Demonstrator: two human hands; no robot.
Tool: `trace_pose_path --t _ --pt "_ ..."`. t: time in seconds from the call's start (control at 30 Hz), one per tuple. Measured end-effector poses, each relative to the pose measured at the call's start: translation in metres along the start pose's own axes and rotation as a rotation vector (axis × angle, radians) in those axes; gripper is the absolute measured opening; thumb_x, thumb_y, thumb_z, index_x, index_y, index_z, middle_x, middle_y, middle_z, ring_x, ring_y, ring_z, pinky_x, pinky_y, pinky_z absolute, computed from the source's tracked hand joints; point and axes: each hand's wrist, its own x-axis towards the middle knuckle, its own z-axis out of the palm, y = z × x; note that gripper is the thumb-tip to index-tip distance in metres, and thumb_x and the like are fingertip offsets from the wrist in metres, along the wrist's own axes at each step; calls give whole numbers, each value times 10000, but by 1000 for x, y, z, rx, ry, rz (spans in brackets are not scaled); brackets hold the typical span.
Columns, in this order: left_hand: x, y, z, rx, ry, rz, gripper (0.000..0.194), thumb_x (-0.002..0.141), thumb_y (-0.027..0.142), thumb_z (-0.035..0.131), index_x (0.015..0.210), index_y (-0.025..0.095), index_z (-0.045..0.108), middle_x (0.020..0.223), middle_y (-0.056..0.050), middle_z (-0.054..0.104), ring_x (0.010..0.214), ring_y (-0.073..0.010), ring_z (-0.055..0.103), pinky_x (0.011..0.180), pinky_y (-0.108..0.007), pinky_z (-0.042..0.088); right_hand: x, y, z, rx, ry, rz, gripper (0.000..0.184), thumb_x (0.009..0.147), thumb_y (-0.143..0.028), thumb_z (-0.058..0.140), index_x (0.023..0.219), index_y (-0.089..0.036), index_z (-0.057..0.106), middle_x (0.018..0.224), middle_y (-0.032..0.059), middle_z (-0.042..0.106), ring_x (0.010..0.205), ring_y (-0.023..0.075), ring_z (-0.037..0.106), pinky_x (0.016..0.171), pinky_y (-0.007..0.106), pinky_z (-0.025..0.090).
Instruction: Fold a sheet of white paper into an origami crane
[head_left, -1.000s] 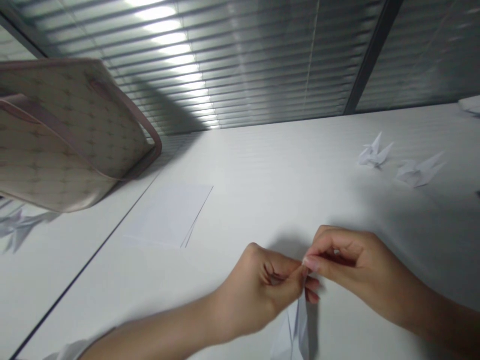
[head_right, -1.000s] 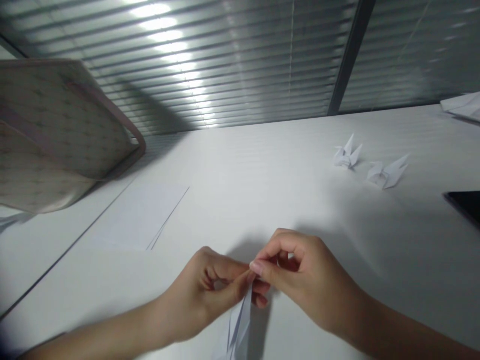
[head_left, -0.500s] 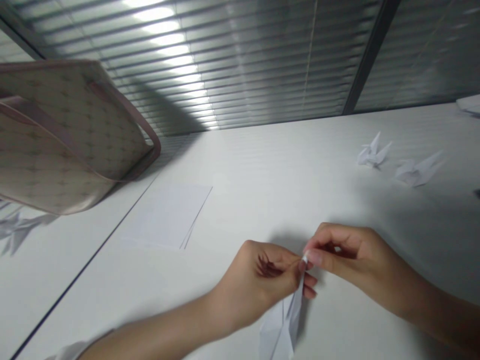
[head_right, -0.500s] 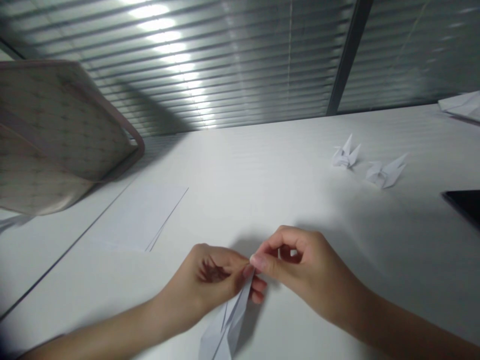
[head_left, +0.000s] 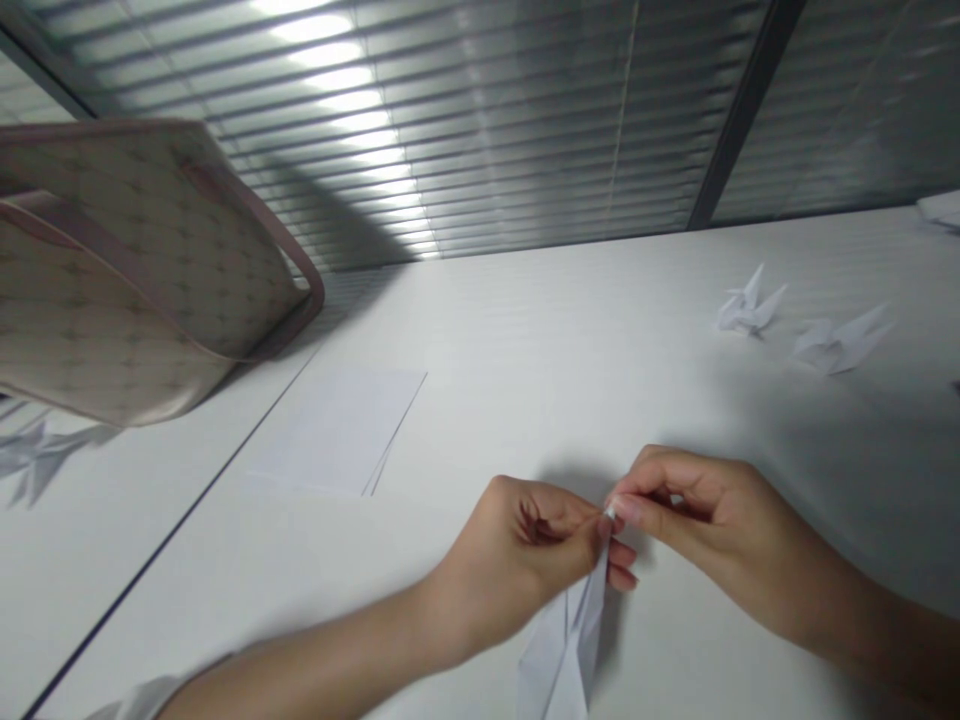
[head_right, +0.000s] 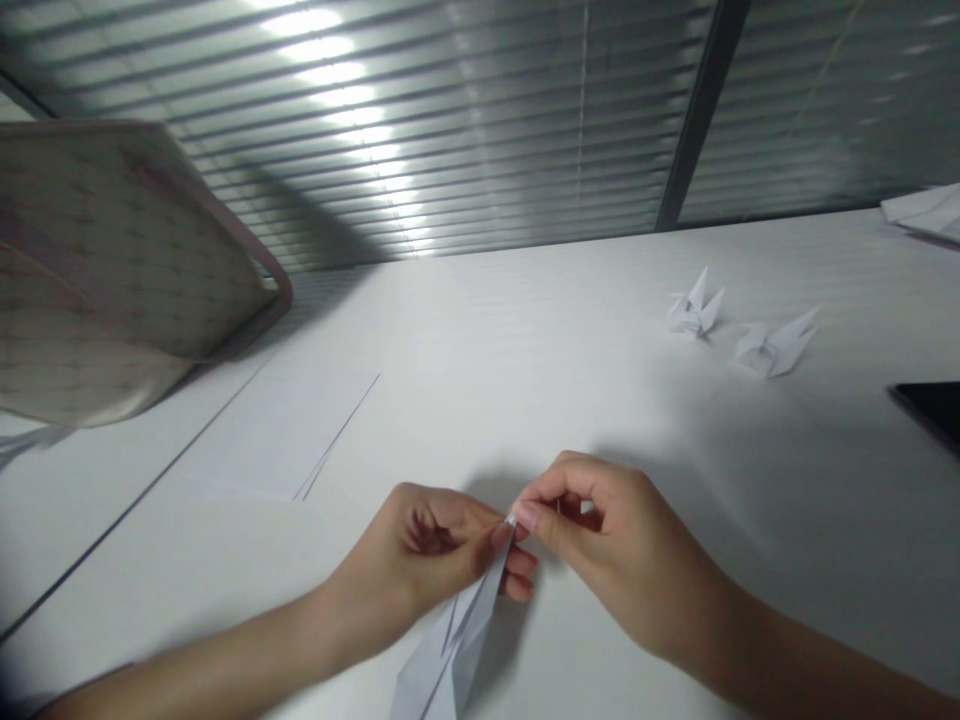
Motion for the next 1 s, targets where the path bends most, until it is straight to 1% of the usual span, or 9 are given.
trace_pose_path --t 0.27,0.43,0.57,0.67,0.73,0.8,0.87,0.93,1.0 --pt "-1 -4 4 189 83 92 289 864 294 561 797 67 727 809 -132 744 719 -173 685 702 -242 525 2 6 3 -18 38 -1 180 854 -288 537 702 -204 584 657 -16 573 654 129 542 619 256 415" --pt "0 -5 4 230 91 96 275 863 294 562 817 78 726 823 -122 742 736 -172 674 706 -243 516 -2 6 6 18 57 -33 168 866 -267 516 709 -208 530 653 -31 548 633 113 525 592 230 414" --pt "1 -2 4 164 81 68 224 830 265 607 769 86 727 740 -92 732 697 -154 662 682 -229 507 -1 6 4 19 77 -38 175 860 -267 519 695 -208 527 643 -33 531 627 110 509 577 222 405" --pt "2 -1 2 59 75 22 207 813 269 632 731 102 722 686 -63 719 640 -130 652 646 -214 504 3 5 -1 47 28 -13 177 842 -305 554 711 -193 594 657 -21 554 648 109 517 601 220 403" --pt "2 -1 1 -7 62 -4 201 806 275 646 719 109 719 676 -51 715 625 -125 656 637 -212 510 5 5 -5 76 -8 38 208 848 -355 542 770 -188 638 611 -31 517 567 91 465 531 214 372" --pt "2 0 0 -57 52 -17 197 803 282 655 727 113 719 698 -50 721 632 -127 667 639 -214 519 6 4 -6 119 -15 101 286 867 -419 490 826 -184 648 552 -54 438 468 73 361 437 212 298" --pt "2 0 -1 -83 52 -22 192 797 282 665 731 110 721 717 -54 726 638 -128 673 638 -210 523 5 2 -7 132 -8 121 326 862 -448 479 772 -175 632 527 -63 395 440 67 309 406 214 259" --pt "2 2 -1 -84 52 -21 194 792 278 671 728 102 723 708 -59 725 632 -125 671 630 -201 519 4 1 -5 102 -8 89 301 831 -422 532 677 -173 604 537 -47 441 477 76 365 441 216 306" --pt "2 2 0 -63 44 -9 202 794 275 669 720 96 726 692 -62 721 629 -125 668 634 -198 517 4 -1 -4 65 -11 54 251 803 -367 578 644 -176 606 580 -21 525 552 99 453 510 222 367"
